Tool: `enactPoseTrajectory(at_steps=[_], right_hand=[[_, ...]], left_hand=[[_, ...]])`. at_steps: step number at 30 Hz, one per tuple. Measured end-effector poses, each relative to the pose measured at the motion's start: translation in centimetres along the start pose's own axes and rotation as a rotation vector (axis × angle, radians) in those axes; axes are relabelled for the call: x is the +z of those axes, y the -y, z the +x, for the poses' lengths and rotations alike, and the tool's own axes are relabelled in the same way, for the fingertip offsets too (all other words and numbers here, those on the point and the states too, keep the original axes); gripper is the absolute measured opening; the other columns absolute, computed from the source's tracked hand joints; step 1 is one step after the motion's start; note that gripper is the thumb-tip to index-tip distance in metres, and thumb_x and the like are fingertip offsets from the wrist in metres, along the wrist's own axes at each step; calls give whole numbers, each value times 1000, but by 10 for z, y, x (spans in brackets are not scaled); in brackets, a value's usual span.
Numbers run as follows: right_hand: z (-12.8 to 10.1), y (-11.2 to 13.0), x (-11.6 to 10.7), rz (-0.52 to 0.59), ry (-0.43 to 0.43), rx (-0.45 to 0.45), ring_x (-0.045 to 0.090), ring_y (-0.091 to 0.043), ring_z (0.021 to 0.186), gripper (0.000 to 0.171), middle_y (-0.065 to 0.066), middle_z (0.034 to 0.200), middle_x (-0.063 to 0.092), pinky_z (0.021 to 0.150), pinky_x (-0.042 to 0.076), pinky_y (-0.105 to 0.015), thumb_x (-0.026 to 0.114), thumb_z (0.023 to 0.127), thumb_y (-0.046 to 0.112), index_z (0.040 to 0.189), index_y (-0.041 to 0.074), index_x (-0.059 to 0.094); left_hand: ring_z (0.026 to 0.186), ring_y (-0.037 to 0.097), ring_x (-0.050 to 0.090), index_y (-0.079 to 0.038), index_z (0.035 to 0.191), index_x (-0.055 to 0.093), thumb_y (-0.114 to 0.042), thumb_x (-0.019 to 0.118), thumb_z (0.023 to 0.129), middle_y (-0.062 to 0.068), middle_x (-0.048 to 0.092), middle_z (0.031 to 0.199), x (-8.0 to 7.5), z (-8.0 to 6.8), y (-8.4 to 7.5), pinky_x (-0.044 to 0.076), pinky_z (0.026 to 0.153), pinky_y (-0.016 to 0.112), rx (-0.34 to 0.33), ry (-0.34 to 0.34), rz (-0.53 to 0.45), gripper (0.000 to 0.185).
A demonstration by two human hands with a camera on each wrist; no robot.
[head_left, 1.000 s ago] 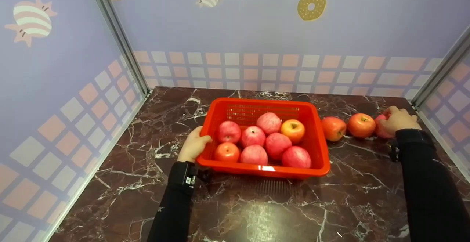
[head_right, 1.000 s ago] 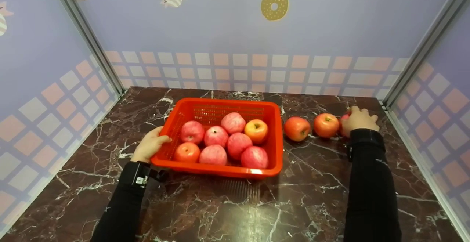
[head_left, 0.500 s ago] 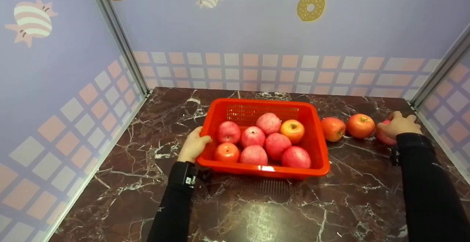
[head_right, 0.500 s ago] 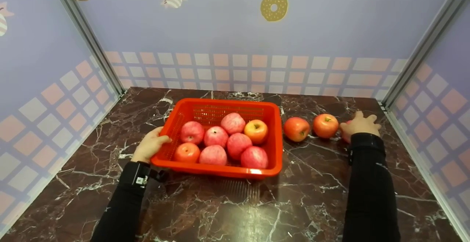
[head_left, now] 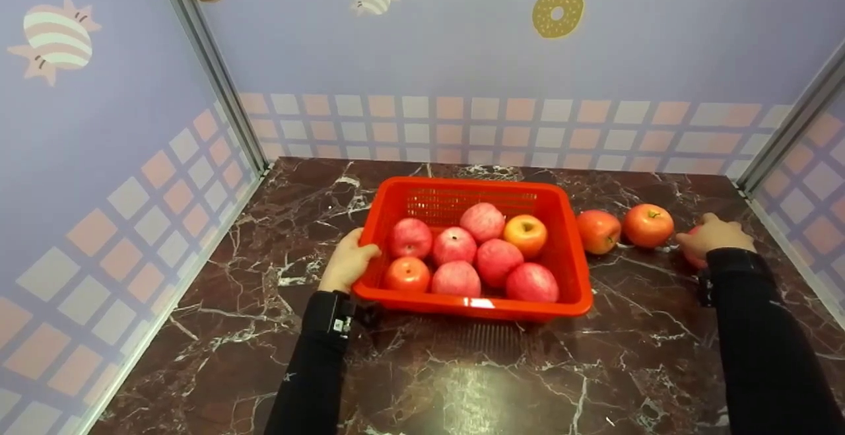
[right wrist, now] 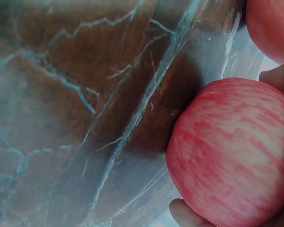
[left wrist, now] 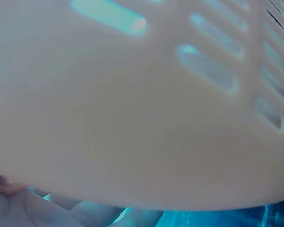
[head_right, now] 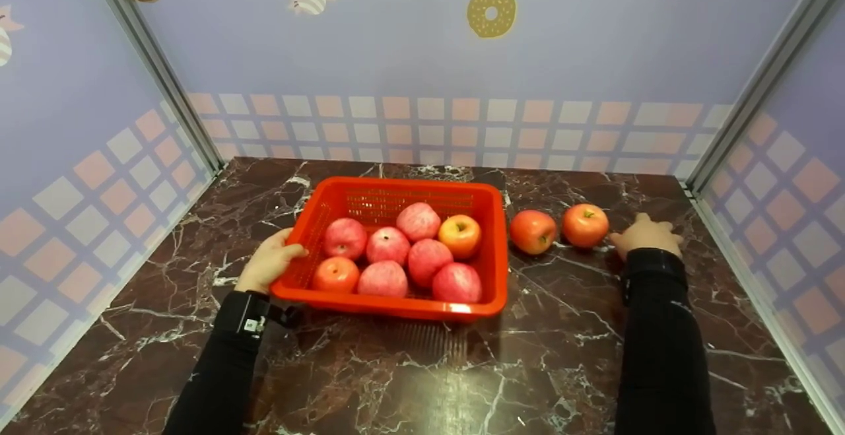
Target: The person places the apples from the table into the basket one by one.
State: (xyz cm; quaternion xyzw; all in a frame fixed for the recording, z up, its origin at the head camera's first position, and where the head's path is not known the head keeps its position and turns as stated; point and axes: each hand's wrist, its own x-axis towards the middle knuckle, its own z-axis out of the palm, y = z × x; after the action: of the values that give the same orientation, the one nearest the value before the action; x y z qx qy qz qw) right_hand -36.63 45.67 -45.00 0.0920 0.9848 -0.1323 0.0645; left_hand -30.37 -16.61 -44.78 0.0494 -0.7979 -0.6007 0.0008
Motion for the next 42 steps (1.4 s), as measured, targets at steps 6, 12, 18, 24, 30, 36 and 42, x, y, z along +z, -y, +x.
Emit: enactPoseTrajectory(at_steps=[6,12,18,24,30,36,42], right_hand=[[0,-2,1,4,3,2,34,-72,119,82,-57,130,35,97,37,-77,52,96,49,140,-16,29],[0,-1,1,-3,-10,-5,34,-71,120,80,-56,129,37,98,36,-78,52,95,48,139,-16,30],[-5,2,2,14,-7,3,32,-75,120,85,-59,132,31,98,34,-79,53,97,49,141,-18,26],[-7,3,4,33,-30,13,33,-79,117,84,-59,131,31,96,35,-79,54,96,49,141,-17,27],[-7,0,6,38,-46,2,33,-80,115,84,-59,131,31,93,35,-80,53,96,51,140,-16,29],[-6,-3,8,52,-74,-6,34,-78,115,82,-59,130,32,94,35,-80,53,96,50,139,-15,31],[-6,-8,8,80,-72,-7,33,-75,118,85,-57,132,32,98,33,-79,51,96,55,141,-14,30]], left_hand=[[97,27,64,6,123,57,1,53,82,25,63,117,0,-1,0,54,83,35,-3,9,-13,41],[94,26,64,6,121,57,1,53,83,23,63,114,0,-1,2,53,80,33,-2,5,-27,39],[90,24,64,7,121,57,1,53,83,21,63,108,0,-1,2,53,76,32,23,2,-17,39],[92,25,64,7,121,57,1,53,83,22,63,110,0,-1,2,54,78,33,18,-3,-6,40],[91,24,63,5,121,58,1,54,82,20,63,109,0,0,1,53,78,32,6,-4,-5,40],[93,25,64,5,122,57,1,54,82,22,63,113,0,-1,1,54,80,34,-2,-1,-14,40],[93,25,64,5,121,58,0,54,83,22,63,113,0,1,2,53,79,33,3,3,-20,39]])
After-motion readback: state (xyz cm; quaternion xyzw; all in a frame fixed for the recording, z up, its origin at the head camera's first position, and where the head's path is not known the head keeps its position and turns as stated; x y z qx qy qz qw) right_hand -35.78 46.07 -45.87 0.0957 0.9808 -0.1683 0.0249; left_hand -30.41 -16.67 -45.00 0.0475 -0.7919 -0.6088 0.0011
